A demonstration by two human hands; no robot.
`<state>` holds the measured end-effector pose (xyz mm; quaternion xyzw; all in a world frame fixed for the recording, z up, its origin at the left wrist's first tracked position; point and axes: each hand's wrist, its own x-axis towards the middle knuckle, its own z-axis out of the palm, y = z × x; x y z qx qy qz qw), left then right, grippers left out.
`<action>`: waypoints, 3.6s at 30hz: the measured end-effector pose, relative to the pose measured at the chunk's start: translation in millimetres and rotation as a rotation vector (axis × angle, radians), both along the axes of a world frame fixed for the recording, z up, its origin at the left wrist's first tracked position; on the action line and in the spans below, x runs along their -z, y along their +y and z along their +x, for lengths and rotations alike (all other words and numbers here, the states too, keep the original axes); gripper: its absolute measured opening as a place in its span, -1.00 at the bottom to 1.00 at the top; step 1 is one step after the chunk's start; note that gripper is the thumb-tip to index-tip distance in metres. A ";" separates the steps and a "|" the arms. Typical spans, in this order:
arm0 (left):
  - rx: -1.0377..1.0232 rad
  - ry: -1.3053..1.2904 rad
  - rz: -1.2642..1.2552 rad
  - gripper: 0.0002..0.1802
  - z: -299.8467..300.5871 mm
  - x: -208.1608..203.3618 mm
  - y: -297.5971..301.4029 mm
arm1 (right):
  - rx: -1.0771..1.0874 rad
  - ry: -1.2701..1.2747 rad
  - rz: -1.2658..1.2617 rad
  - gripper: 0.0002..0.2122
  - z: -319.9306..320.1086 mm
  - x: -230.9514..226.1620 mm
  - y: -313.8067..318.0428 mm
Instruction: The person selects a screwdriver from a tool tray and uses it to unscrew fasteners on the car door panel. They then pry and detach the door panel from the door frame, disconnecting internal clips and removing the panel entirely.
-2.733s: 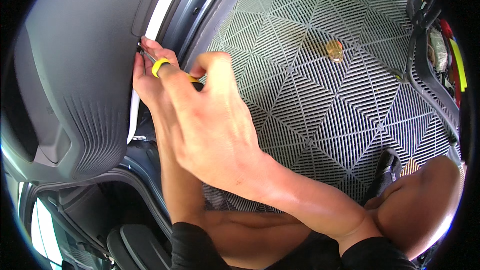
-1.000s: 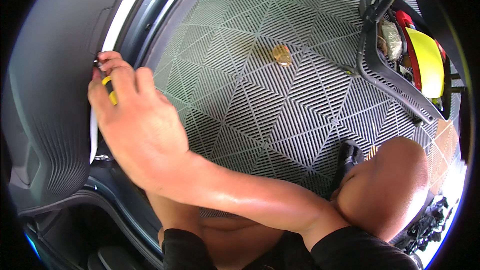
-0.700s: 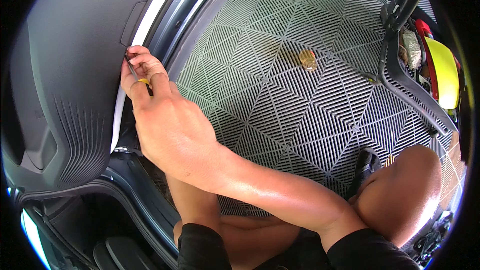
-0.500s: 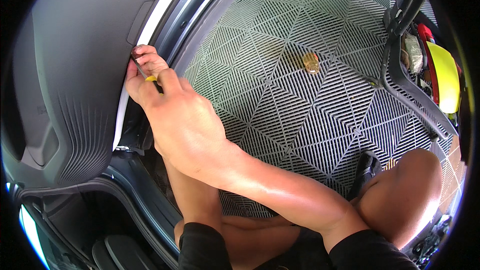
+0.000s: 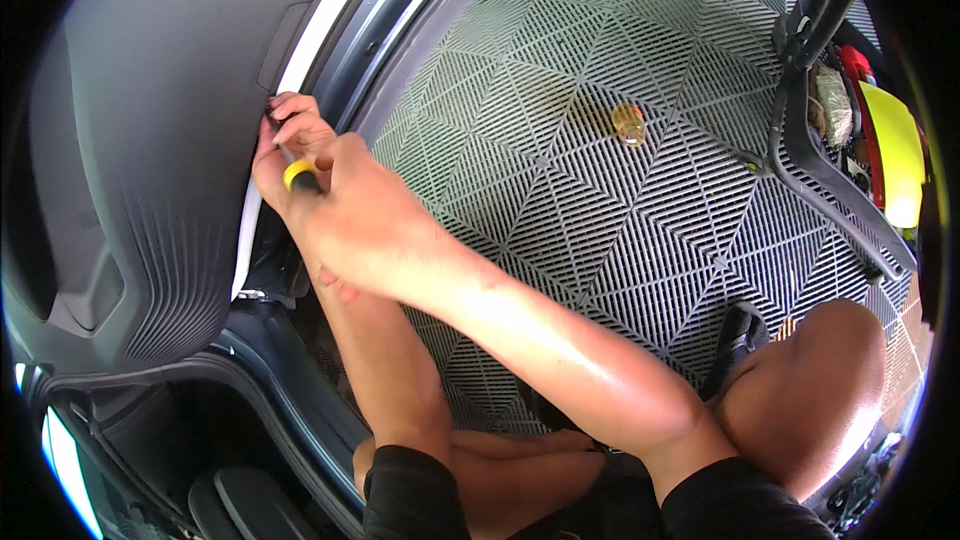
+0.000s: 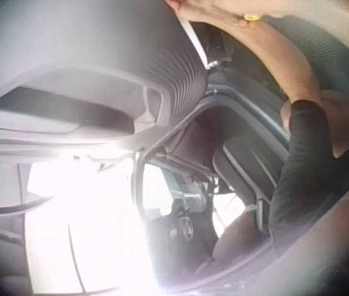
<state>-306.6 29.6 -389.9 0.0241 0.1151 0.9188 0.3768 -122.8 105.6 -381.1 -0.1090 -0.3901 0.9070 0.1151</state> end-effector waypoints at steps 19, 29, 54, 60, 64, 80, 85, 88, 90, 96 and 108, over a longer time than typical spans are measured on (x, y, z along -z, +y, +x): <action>-0.095 0.367 -0.308 -0.72 -19.1 19.0 -12.8 | -0.287 0.168 -0.562 -0.59 -77.2 15.8 10.7; 0.000 0.139 -0.045 -0.86 -7.3 14.5 -4.8 | -0.291 0.011 -0.129 -0.72 -15.6 41.9 16.6; -0.244 1.793 -1.561 -0.78 128.8 264.9 139.9 | -0.040 -0.044 0.002 -0.71 40.2 35.1 30.9; 0.204 1.046 -0.873 -0.66 55.6 195.5 -15.6 | 0.030 -0.130 -0.148 -0.74 23.6 48.1 18.1; 0.410 0.832 -1.030 -0.56 37.6 115.5 -70.9 | -0.129 -0.112 -0.148 -0.74 -2.5 88.3 -18.8; -0.588 0.912 -0.953 -0.56 -11.7 35.3 -221.7 | -0.595 0.095 -0.074 -0.72 -36.2 42.5 -167.3; -0.567 0.936 -1.050 -0.54 -27.7 22.6 -234.8 | -0.449 0.140 0.045 -0.72 -52.5 48.7 -193.4; -0.553 0.937 -1.064 -0.52 -33.5 18.9 -238.1 | -0.453 0.160 0.057 -0.72 -60.0 51.4 -194.9; -0.545 0.931 -1.050 -0.50 -33.6 19.5 -240.7 | -0.476 0.152 0.016 -0.72 -62.5 49.5 -193.3; -0.495 0.909 -1.009 -0.49 -33.7 14.9 -243.2 | -0.373 0.168 0.000 -0.71 -58.8 46.0 -197.1; 0.061 0.679 -0.412 -0.45 -31.4 15.0 -272.7 | 0.150 0.136 0.661 -0.56 -73.4 14.0 -262.2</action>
